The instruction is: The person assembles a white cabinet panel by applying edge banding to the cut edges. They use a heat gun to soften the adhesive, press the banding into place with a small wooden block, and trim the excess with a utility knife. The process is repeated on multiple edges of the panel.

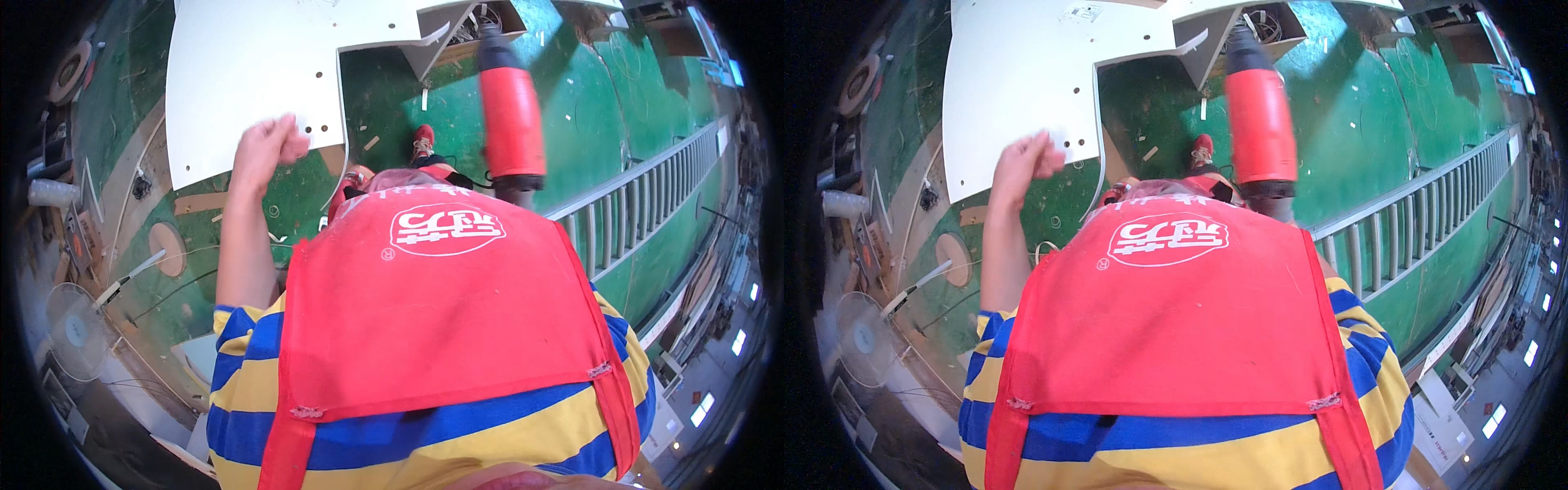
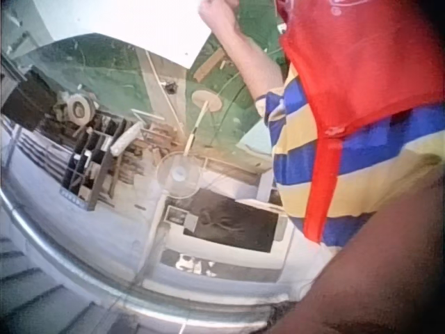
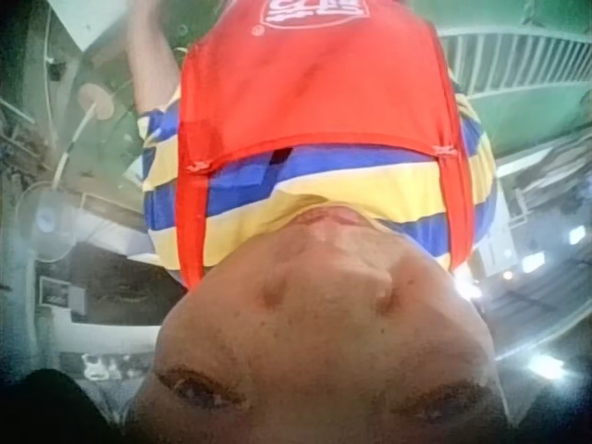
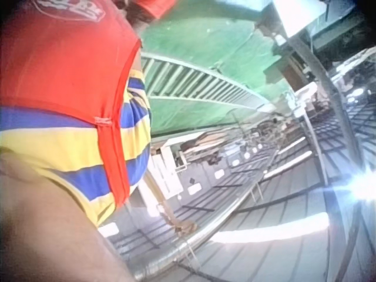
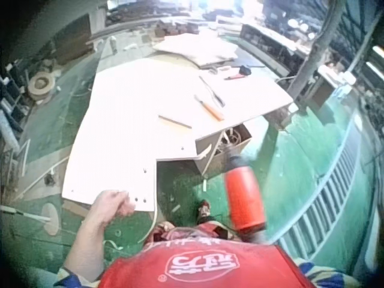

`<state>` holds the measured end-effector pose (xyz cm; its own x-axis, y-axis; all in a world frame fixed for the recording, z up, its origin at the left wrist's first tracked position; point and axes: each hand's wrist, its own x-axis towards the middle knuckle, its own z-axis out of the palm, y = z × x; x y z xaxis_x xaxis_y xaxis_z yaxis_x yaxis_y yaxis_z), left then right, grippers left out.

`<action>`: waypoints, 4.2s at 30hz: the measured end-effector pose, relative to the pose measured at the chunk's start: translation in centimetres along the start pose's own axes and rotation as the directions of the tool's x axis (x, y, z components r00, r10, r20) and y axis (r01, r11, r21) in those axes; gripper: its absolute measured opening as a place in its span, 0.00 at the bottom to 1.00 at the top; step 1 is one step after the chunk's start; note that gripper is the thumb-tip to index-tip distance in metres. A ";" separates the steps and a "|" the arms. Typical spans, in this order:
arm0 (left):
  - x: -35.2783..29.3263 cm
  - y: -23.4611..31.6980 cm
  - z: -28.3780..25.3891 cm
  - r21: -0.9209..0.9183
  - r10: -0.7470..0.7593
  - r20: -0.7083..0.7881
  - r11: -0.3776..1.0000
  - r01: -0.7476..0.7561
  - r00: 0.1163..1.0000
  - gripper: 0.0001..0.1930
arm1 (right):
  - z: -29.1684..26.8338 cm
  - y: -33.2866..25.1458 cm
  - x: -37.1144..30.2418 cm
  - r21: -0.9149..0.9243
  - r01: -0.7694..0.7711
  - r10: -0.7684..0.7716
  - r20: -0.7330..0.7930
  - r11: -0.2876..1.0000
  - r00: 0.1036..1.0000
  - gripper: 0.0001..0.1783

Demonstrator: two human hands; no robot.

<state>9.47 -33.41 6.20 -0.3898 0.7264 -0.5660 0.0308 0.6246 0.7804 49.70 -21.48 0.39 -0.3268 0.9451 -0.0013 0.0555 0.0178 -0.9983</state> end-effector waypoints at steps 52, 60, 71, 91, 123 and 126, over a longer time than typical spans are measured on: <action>17.7 7.2 23.7 -0.577 -0.490 -0.815 0.731 -0.364 0.310 0.33 | 24.7 -4.2 44.4 0.625 0.743 -0.024 0.769 0.239 -0.639 0.38; 16.0 9.5 22.5 -0.744 -0.518 -0.668 0.467 -0.478 0.534 0.36 | 24.8 -3.5 44.8 0.694 0.692 -0.018 0.708 0.198 -0.706 0.36; 16.5 9.2 22.2 -0.706 -0.486 -0.699 0.356 -0.613 0.524 0.28 | 24.2 -3.0 45.1 0.809 0.498 0.112 0.489 0.313 -0.865 0.50; 12.5 4.5 14.1 -0.727 -0.552 -0.654 0.647 -0.228 0.517 0.40 | 27.6 -2.3 38.5 0.766 0.604 0.039 0.611 0.220 -0.790 0.47; 12.6 3.5 12.3 -0.716 -0.567 -0.592 0.696 -0.051 0.572 0.38 | 27.2 -2.2 38.4 0.758 0.625 0.055 0.627 0.187 -0.777 0.42; 12.7 3.1 12.1 -0.662 -0.509 -0.634 0.746 -0.070 0.582 0.38 | 27.4 -3.0 37.5 0.776 0.599 0.113 0.589 0.197 -0.800 0.45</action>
<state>15.73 -18.73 -1.78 -0.8265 -0.0767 -0.5577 -0.5593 0.2249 0.7979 11.45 4.93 1.71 -0.2881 -0.9463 -0.1466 -0.9169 0.3168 -0.2428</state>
